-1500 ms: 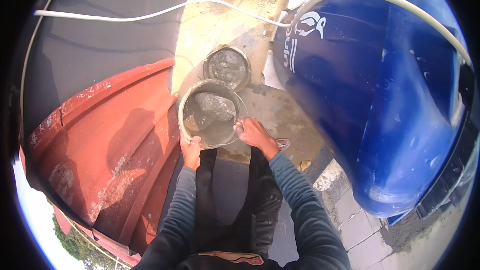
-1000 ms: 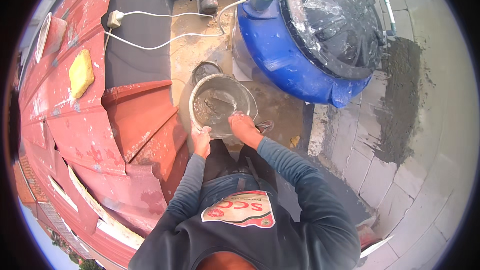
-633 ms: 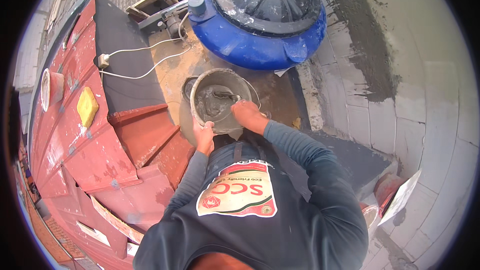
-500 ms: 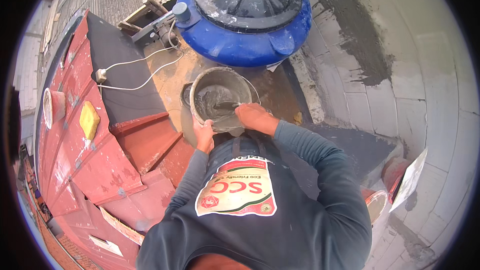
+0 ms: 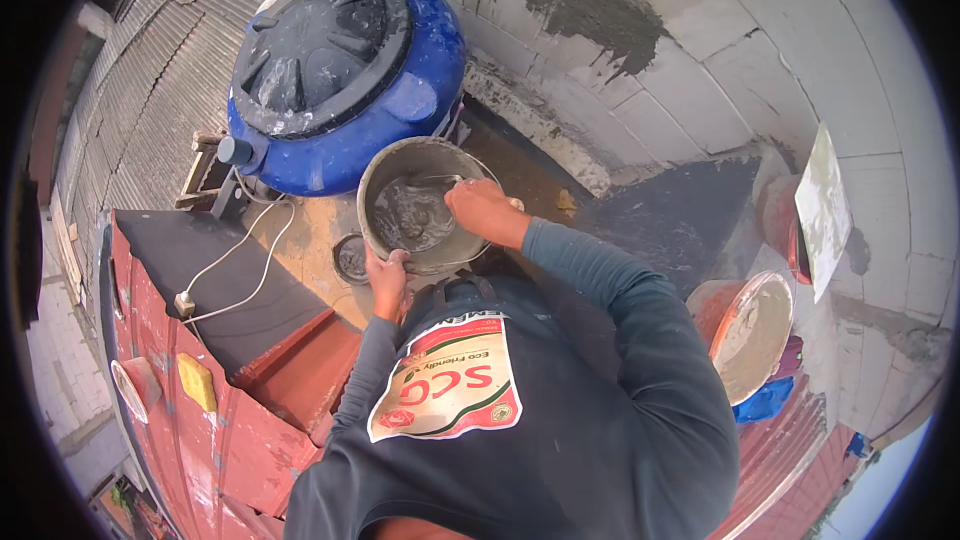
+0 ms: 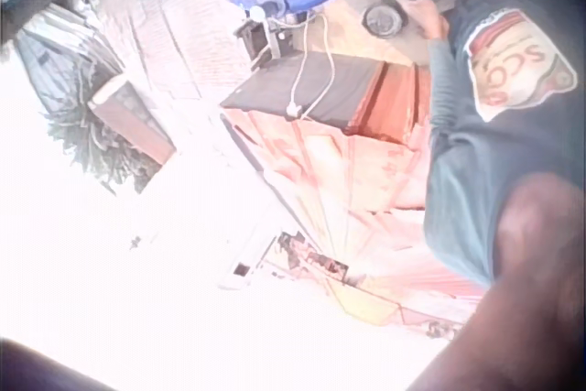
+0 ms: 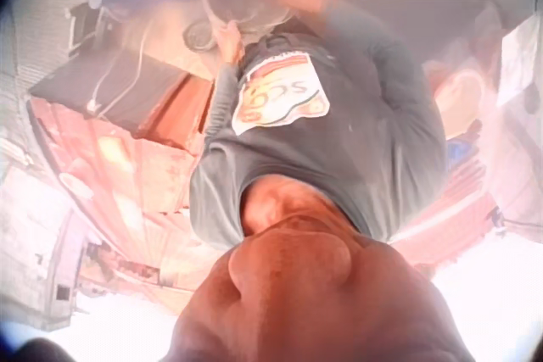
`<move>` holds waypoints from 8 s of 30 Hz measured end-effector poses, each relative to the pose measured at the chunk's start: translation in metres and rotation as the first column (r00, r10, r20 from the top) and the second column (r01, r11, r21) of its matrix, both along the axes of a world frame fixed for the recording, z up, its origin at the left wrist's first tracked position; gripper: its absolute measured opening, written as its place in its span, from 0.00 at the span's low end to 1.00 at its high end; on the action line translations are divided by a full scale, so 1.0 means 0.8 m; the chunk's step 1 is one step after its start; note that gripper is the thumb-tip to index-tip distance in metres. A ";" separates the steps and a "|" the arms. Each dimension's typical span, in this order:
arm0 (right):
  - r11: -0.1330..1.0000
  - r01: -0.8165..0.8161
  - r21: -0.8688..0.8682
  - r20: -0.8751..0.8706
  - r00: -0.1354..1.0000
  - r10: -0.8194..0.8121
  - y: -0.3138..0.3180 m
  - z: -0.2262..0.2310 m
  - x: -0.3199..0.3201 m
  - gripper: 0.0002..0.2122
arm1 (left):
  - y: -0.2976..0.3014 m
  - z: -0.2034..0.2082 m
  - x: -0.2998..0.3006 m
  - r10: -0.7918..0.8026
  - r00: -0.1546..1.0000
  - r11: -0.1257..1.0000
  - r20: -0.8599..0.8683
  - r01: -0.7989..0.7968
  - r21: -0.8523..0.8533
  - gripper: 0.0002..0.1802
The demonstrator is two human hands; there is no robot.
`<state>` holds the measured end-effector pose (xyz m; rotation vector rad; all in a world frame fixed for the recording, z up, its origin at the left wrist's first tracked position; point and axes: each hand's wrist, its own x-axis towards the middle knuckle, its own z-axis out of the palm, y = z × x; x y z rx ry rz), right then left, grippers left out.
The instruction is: The person applies cement mixture from a bucket to a wall using a trowel.
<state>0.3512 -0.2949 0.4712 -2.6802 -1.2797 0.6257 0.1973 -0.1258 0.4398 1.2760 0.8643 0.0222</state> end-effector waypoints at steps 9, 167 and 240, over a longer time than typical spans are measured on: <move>0.965 0.261 0.006 0.074 0.963 -0.261 -0.092 0.016 0.084 0.09 | -0.097 -0.022 0.096 -0.102 0.994 0.994 0.050 0.101 0.031 0.34; 0.169 0.986 -0.005 -0.916 0.063 -0.395 -0.227 0.009 0.102 0.15 | -0.071 -0.026 0.353 -0.658 0.672 0.732 0.340 0.677 0.079 0.38; 0.461 0.881 0.103 0.039 0.460 -0.887 -0.306 -0.040 0.246 0.17 | -0.256 -0.162 0.529 -0.521 0.854 0.824 0.001 0.503 -0.261 0.48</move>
